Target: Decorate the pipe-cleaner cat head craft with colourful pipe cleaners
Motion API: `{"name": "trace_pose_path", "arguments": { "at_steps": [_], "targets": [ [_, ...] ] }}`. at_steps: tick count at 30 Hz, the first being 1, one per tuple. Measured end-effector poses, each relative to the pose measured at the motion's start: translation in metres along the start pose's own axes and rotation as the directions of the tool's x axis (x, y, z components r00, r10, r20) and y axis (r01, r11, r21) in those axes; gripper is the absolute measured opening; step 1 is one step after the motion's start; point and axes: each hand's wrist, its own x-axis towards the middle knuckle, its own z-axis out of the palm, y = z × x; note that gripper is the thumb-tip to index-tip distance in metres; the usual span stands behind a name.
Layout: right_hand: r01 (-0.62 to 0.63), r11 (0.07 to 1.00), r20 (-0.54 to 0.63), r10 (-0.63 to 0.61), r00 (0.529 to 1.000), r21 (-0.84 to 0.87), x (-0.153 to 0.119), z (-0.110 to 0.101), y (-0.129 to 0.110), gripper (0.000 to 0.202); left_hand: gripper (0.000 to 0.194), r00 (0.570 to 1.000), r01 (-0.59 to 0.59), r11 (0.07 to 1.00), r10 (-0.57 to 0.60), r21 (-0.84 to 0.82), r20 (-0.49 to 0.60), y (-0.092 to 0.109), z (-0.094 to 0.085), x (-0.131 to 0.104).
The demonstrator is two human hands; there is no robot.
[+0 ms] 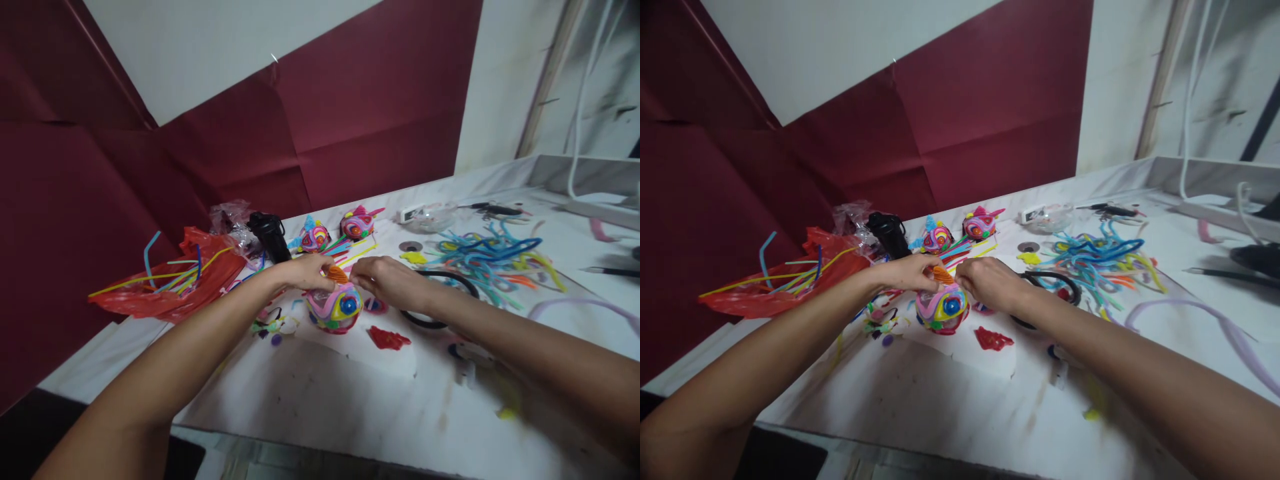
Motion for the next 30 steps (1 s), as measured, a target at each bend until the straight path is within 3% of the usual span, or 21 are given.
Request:
{"name": "trace_pose_path", "arguments": {
  "at_steps": [11, 30],
  "targets": [
    [-0.126, 0.992, 0.074, 0.127, 0.989, -0.018, -0.003, -0.004, -0.010, 0.021, 0.029, 0.997, 0.075, 0.997, -0.075, -0.014, 0.009, 0.008, -0.001, 0.001],
    [-0.246, 0.969, 0.107, 0.248, 0.963, -0.026, -0.003, -0.008, -0.016, 0.027, 0.030, 0.995, 0.095, 0.994, -0.096, -0.051, -0.010, 0.009, 0.001, 0.005]
  ]
}}
